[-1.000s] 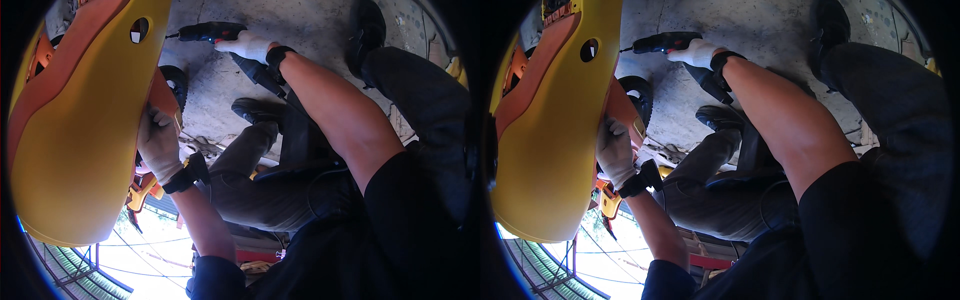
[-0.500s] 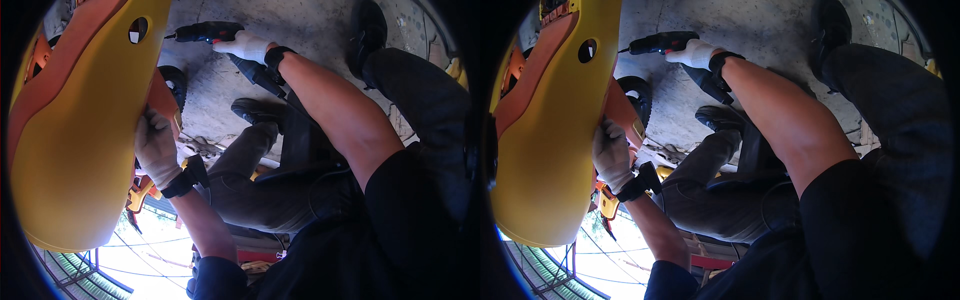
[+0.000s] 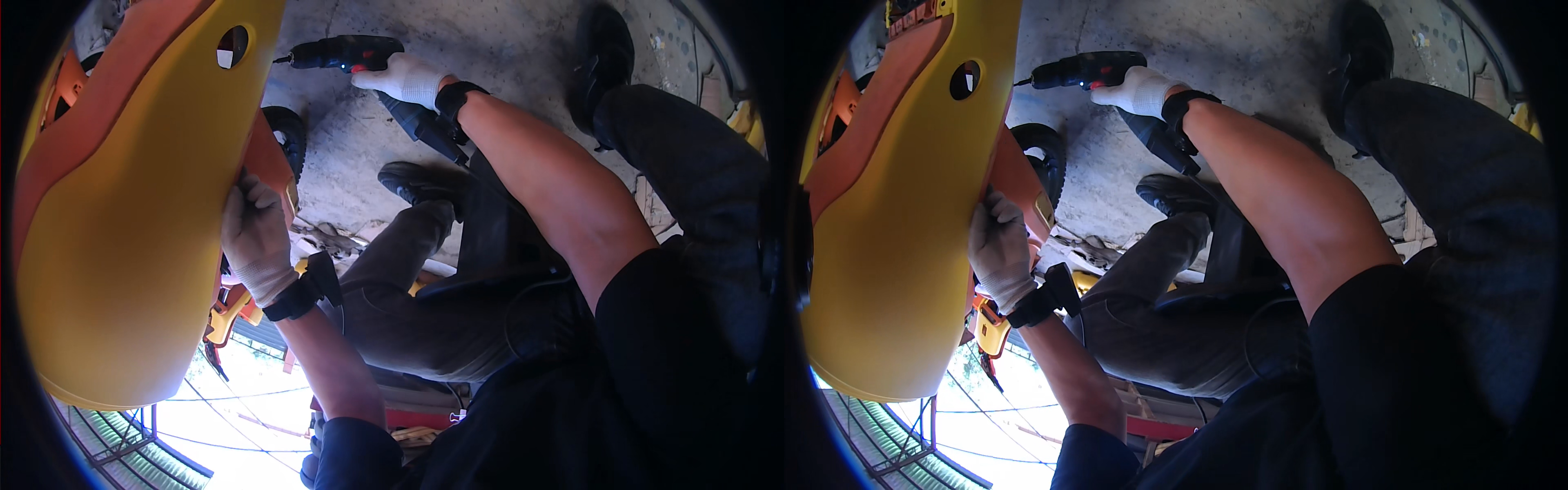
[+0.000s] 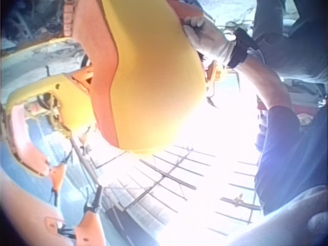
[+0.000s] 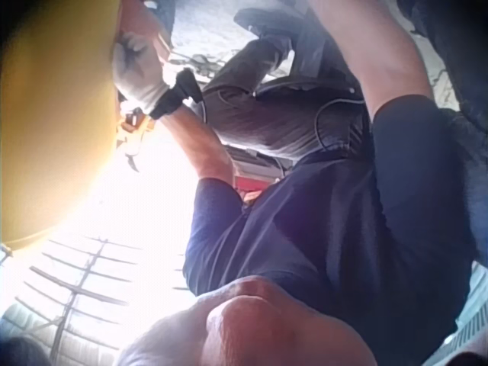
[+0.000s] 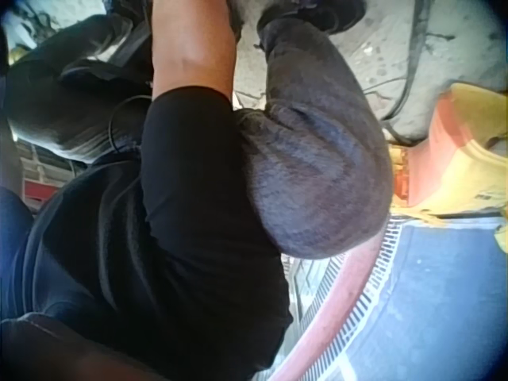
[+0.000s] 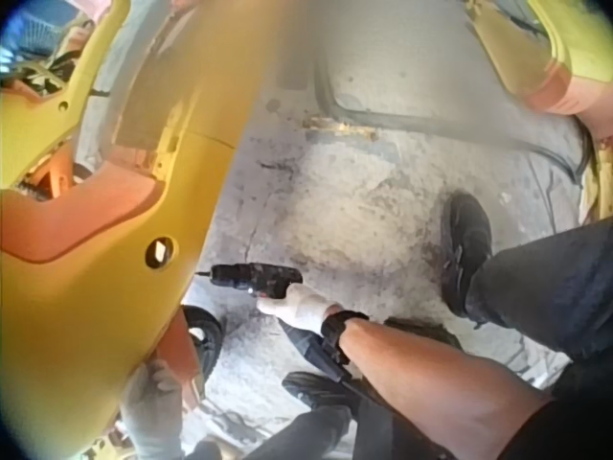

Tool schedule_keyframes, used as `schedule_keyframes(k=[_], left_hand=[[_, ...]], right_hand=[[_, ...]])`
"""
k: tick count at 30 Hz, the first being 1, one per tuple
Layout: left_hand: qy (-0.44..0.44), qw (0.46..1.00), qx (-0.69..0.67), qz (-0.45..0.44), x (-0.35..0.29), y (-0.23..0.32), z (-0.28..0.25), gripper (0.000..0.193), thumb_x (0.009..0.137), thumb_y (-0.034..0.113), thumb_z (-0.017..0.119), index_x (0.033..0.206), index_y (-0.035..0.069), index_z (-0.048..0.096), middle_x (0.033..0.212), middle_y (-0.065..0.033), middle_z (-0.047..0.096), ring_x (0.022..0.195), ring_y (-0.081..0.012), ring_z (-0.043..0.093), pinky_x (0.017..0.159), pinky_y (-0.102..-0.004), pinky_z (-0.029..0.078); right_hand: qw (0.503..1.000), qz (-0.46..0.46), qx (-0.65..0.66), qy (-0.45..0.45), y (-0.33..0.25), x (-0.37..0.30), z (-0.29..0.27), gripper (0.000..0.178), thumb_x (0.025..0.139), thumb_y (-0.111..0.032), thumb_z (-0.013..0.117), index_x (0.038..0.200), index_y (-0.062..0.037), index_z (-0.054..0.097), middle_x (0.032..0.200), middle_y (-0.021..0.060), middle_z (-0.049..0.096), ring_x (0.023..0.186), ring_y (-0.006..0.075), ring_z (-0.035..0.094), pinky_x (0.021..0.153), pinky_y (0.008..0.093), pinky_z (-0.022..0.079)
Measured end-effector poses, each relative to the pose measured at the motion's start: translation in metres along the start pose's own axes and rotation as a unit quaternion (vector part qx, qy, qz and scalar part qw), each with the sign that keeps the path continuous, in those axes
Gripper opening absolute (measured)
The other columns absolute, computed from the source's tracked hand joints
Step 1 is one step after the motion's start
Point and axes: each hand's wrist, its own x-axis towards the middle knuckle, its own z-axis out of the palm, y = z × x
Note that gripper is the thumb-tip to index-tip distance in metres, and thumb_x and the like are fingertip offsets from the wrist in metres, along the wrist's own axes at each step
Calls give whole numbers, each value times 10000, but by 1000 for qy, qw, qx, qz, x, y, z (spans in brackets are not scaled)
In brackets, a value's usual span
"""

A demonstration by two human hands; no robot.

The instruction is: The person uses a cordless drill to fasten screws into the yellow and orange plastic body panels of a disassembled electric scooter. They work on securing the side panels and the rear section of the scooter frame, moving around the vehicle to access different screw holes.

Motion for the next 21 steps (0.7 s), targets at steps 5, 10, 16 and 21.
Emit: schedule_keyframes(k=[5, 10, 16, 21], left_hand=[[43, 999, -2, 15, -1, -1, 6, 303, 990, 4, 473, 1276, -82, 430, 1035, -138, 468, 861, -179, 430, 786, -304, 426], [35, 999, 18, 18, 0, -3, -2, 302, 969, -31, 475, 1268, -72, 486, 1160, -159, 534, 958, -190, 524, 809, -301, 458], [42, 998, 10, -38, -12, -19, 25, 349, 988, 21, 458, 1298, -137, 434, 1112, -136, 529, 925, -161, 540, 781, -257, 476], [32, 995, 91, -23, -23, -26, 44, 302, 1036, 167, 477, 1247, -48, 496, 1009, -83, 557, 761, -99, 515, 619, -200, 426]], right_hand=[[1000, 17, 8, -1, -7, -4, 0, 752, 752, -712, 641, 765, 38, 701, 696, 153, 645, 689, 265, 634, 664, 376, 459], [999, -1, 32, -12, -13, -11, -10, 834, 759, -790, 605, 752, 40, 683, 694, 133, 630, 683, 256, 601, 675, 383, 451], [997, 69, -33, 25, -9, -28, -34, 907, 811, -789, 537, 979, 90, 686, 906, 230, 698, 918, 345, 666, 816, 401, 484], [986, 128, 32, 98, -10, -39, -50, 893, 818, -734, 575, 1112, 106, 650, 1062, 282, 677, 1081, 384, 634, 919, 388, 468]])
